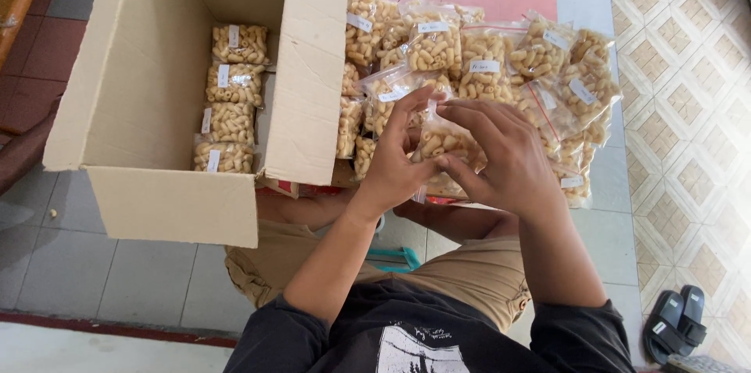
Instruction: Packing small plastic bags filled with snacks into a cardboard box.
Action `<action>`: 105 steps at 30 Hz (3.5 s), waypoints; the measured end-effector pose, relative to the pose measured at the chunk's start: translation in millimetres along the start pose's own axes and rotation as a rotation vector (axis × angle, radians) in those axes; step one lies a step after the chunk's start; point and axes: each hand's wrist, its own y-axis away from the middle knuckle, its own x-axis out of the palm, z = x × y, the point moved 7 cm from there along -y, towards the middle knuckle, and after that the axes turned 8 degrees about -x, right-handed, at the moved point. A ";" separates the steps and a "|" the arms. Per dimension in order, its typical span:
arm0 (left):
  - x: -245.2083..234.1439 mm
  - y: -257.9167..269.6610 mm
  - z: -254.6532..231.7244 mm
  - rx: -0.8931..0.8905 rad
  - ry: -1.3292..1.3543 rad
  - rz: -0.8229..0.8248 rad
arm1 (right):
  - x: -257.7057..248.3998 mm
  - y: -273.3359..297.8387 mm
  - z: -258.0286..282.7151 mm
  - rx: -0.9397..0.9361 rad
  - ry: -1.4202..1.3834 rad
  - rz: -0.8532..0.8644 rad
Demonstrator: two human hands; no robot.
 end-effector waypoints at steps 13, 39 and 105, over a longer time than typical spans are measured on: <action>-17.6 -2.4 34.9 -0.014 0.107 -0.284 | 54.4 84.7 -71.1 0.485 -0.752 -0.438; -4.2 11.3 47.3 -0.006 0.226 -0.286 | 75.5 91.0 -64.7 0.666 -0.717 -0.999; -15.3 22.7 -15.2 -0.041 0.123 -0.209 | 31.1 54.7 -62.2 0.455 -0.744 -0.348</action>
